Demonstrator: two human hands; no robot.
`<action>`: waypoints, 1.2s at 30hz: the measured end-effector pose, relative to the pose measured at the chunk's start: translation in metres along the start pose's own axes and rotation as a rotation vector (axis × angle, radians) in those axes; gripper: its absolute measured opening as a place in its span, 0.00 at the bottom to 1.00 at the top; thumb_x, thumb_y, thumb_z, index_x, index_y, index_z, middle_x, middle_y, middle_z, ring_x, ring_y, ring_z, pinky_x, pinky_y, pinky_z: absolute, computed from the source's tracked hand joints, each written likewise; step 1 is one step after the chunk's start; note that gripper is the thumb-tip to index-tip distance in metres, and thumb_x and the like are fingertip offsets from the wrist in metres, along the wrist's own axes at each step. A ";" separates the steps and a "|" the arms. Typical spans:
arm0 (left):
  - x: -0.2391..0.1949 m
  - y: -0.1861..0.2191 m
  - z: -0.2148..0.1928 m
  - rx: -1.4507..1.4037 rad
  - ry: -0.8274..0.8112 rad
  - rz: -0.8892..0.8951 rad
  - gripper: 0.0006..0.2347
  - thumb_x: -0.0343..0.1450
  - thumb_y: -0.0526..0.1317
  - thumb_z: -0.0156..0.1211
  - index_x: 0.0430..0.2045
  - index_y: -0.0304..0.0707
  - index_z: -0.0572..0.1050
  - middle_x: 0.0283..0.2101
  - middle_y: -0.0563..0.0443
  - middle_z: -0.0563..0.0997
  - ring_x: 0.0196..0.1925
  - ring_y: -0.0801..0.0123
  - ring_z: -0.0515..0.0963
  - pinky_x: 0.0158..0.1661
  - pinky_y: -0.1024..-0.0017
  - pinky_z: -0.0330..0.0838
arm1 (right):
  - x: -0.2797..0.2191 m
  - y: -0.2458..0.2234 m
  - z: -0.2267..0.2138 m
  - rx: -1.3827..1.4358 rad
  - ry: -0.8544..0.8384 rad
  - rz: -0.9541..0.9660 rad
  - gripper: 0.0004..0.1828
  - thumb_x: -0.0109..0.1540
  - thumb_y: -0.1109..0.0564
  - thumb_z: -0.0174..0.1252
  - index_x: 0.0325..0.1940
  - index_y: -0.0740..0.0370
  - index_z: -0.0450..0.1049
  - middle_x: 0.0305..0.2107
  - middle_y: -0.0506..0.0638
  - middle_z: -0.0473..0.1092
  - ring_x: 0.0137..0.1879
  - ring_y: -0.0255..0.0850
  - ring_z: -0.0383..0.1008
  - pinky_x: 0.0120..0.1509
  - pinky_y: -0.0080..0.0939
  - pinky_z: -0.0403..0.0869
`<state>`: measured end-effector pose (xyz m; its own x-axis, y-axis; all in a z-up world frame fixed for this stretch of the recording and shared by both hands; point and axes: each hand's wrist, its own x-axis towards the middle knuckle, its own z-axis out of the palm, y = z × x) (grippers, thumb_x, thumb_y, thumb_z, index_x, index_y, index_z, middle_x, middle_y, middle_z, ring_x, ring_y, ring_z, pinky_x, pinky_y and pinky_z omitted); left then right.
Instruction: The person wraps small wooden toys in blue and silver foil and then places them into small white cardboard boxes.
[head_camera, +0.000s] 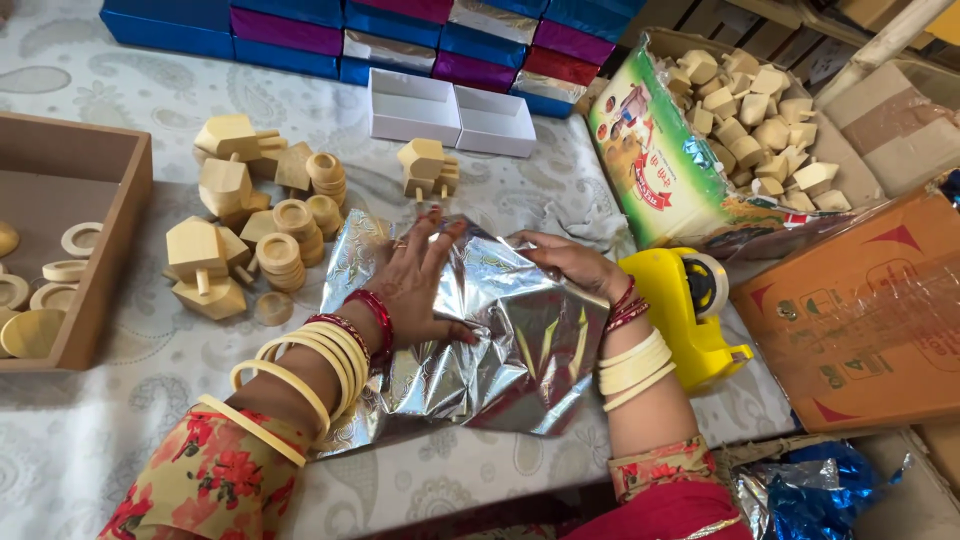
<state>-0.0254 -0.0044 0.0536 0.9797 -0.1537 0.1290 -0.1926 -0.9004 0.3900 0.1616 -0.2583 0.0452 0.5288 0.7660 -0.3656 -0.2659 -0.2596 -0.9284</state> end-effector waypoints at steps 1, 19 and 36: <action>-0.001 0.000 -0.003 0.040 -0.061 -0.055 0.61 0.50 0.77 0.64 0.73 0.48 0.39 0.74 0.34 0.43 0.77 0.38 0.42 0.67 0.39 0.43 | 0.003 0.005 -0.009 0.000 0.047 0.015 0.24 0.65 0.51 0.55 0.63 0.62 0.70 0.48 0.45 0.77 0.50 0.31 0.77 0.56 0.32 0.74; -0.023 0.053 -0.025 0.251 -0.218 -0.364 0.37 0.61 0.65 0.66 0.61 0.45 0.65 0.59 0.40 0.70 0.61 0.47 0.73 0.52 0.53 0.74 | -0.024 0.003 -0.082 0.237 0.634 -0.619 0.18 0.66 0.47 0.63 0.53 0.59 0.71 0.36 0.50 0.75 0.28 0.37 0.73 0.25 0.35 0.68; -0.065 0.045 -0.079 0.184 -0.274 0.002 0.16 0.65 0.54 0.64 0.35 0.43 0.82 0.35 0.44 0.83 0.43 0.49 0.83 0.42 0.54 0.75 | -0.016 -0.019 0.061 -0.645 -0.086 -0.048 0.43 0.56 0.31 0.63 0.64 0.63 0.67 0.51 0.53 0.75 0.55 0.37 0.73 0.56 0.39 0.72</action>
<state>-0.1023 -0.0024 0.1347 0.9627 -0.2372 -0.1299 -0.2061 -0.9545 0.2154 0.1094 -0.2296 0.0728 0.4548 0.8226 -0.3413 0.3073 -0.5046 -0.8068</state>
